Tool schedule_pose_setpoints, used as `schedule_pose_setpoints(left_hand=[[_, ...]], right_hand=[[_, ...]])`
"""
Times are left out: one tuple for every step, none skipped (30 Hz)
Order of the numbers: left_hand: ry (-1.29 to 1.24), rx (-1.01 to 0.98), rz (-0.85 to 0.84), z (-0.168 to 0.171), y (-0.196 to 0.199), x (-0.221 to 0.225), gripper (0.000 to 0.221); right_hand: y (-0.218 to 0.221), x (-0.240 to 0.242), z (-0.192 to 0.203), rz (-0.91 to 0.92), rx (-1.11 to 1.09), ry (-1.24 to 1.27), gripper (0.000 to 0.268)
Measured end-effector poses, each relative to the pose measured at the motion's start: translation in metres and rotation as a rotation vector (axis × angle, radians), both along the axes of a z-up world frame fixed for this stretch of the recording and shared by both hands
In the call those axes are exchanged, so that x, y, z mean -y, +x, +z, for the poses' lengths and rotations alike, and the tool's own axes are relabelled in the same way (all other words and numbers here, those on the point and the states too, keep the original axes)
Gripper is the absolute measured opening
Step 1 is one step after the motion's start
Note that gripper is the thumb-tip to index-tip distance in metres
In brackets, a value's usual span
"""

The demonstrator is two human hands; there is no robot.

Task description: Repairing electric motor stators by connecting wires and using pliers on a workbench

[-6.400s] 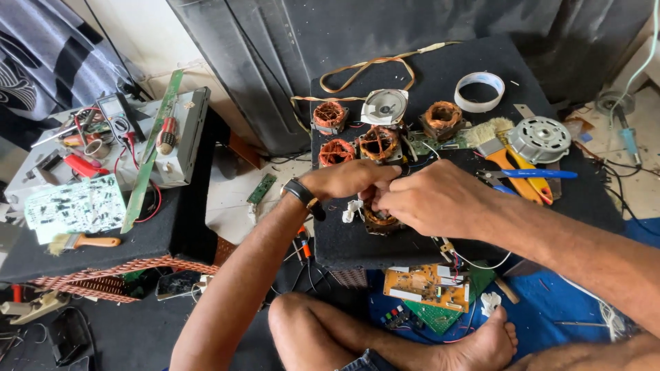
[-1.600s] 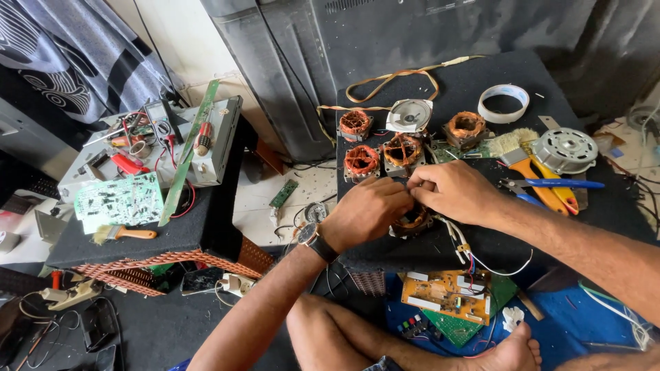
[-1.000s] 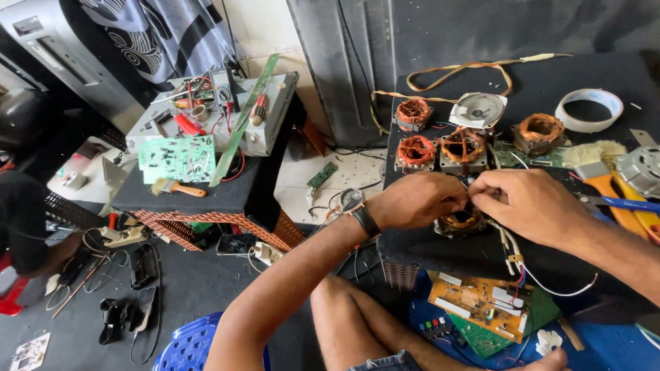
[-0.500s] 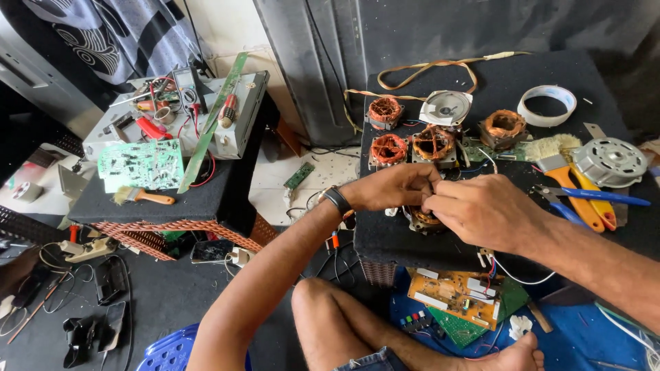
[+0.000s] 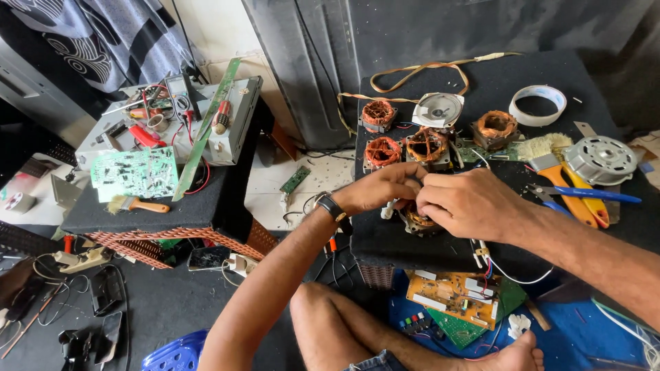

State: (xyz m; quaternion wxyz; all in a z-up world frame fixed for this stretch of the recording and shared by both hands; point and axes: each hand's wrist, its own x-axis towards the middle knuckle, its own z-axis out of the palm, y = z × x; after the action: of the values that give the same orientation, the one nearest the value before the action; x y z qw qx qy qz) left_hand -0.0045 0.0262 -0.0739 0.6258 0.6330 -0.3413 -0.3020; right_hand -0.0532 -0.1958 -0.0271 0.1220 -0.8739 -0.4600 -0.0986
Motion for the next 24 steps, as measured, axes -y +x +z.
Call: schedule_pose_setpoints(left_hand=[[-0.014, -0.009, 0.003, -0.001, 0.0, 0.0, 0.026], [-0.028, -0.019, 0.006, -0.003, 0.001, 0.0, 0.027], [-0.03, -0.021, 0.009, -0.003, 0.003, 0.001, 0.027], [-0.03, -0.037, 0.012, -0.003, 0.006, 0.003, 0.025], [-0.029, -0.052, 0.014, -0.002, 0.008, 0.004, 0.024], [-0.03, -0.053, 0.015, -0.001, 0.009, 0.006, 0.024], [-0.003, -0.066, 0.023, 0.001, 0.009, 0.007, 0.023], [0.024, -0.078, 0.03, 0.003, 0.01, 0.009, 0.025], [0.025, -0.079, 0.029, 0.004, 0.01, 0.009, 0.025], [0.03, -0.086, 0.028, 0.005, 0.01, 0.009, 0.025], [0.035, -0.092, 0.027, 0.006, 0.011, 0.009, 0.026], [0.037, -0.091, 0.026, 0.0, 0.015, 0.009, 0.026], [0.034, -0.098, 0.029, -0.005, 0.019, 0.008, 0.028], [0.032, -0.105, 0.032, -0.011, 0.022, 0.008, 0.03], [0.032, -0.107, 0.031, -0.011, 0.021, 0.008, 0.03], [0.034, -0.096, 0.035, -0.01, 0.02, 0.008, 0.031], [0.036, -0.084, 0.04, -0.009, 0.019, 0.007, 0.033], [0.036, -0.084, 0.042, -0.004, 0.015, 0.007, 0.033], [0.007, -0.092, 0.059, 0.0, 0.01, 0.007, 0.03], [-0.022, -0.101, 0.075, 0.005, 0.006, 0.007, 0.027], [-0.021, -0.1, 0.072, 0.003, 0.004, 0.006, 0.027], [-0.007, -0.04, 0.082, 0.001, 0.002, 0.005, 0.024], [0.007, 0.02, 0.091, -0.002, -0.001, 0.004, 0.024], [0.009, 0.02, 0.087, 0.005, -0.008, 0.004, 0.024]], right_hand=[[0.0, 0.001, 0.003, 0.025, 0.004, -0.016, 0.013], [0.0, 0.002, 0.006, 0.051, 0.009, -0.032, 0.012], [0.0, 0.002, 0.008, 0.054, 0.007, -0.035, 0.012], [-0.001, 0.002, 0.01, 0.067, 0.025, -0.076, 0.013], [-0.001, 0.002, 0.013, 0.078, 0.045, -0.116, 0.013], [-0.004, -0.001, 0.015, 0.08, 0.044, -0.117, 0.013], [-0.006, -0.003, 0.018, 0.092, 0.07, -0.149, 0.014], [-0.008, -0.005, 0.021, 0.104, 0.097, -0.181, 0.016], [-0.008, -0.006, 0.017, 0.102, 0.096, -0.179, 0.016], [-0.007, -0.006, 0.013, 0.128, 0.141, -0.191, 0.015], [-0.006, -0.007, 0.01, 0.155, 0.187, -0.203, 0.015], [-0.004, -0.006, 0.006, 0.153, 0.187, -0.202, 0.015], [-0.002, -0.006, 0.003, 0.151, 0.167, -0.177, 0.015], [0.0, -0.005, 0.0, 0.148, 0.148, -0.152, 0.015], [-0.001, -0.005, -0.002, 0.147, 0.146, -0.152, 0.015], [-0.002, -0.006, -0.004, 0.127, 0.114, -0.131, 0.017], [-0.002, -0.007, -0.005, 0.108, 0.084, -0.111, 0.018], [-0.003, -0.007, -0.005, 0.11, 0.084, -0.111, 0.018], [-0.004, -0.007, -0.006, 0.092, 0.094, -0.096, 0.017], [-0.005, -0.007, -0.007, 0.074, 0.104, -0.081, 0.015], [-0.003, -0.007, -0.005, 0.071, 0.105, -0.08, 0.015], [-0.001, -0.008, -0.004, -0.022, -0.018, 0.028, 0.014], [0.001, -0.008, -0.003, -0.115, -0.141, 0.137, 0.013], [0.005, -0.005, -0.004, -0.119, -0.142, 0.139, 0.013]])
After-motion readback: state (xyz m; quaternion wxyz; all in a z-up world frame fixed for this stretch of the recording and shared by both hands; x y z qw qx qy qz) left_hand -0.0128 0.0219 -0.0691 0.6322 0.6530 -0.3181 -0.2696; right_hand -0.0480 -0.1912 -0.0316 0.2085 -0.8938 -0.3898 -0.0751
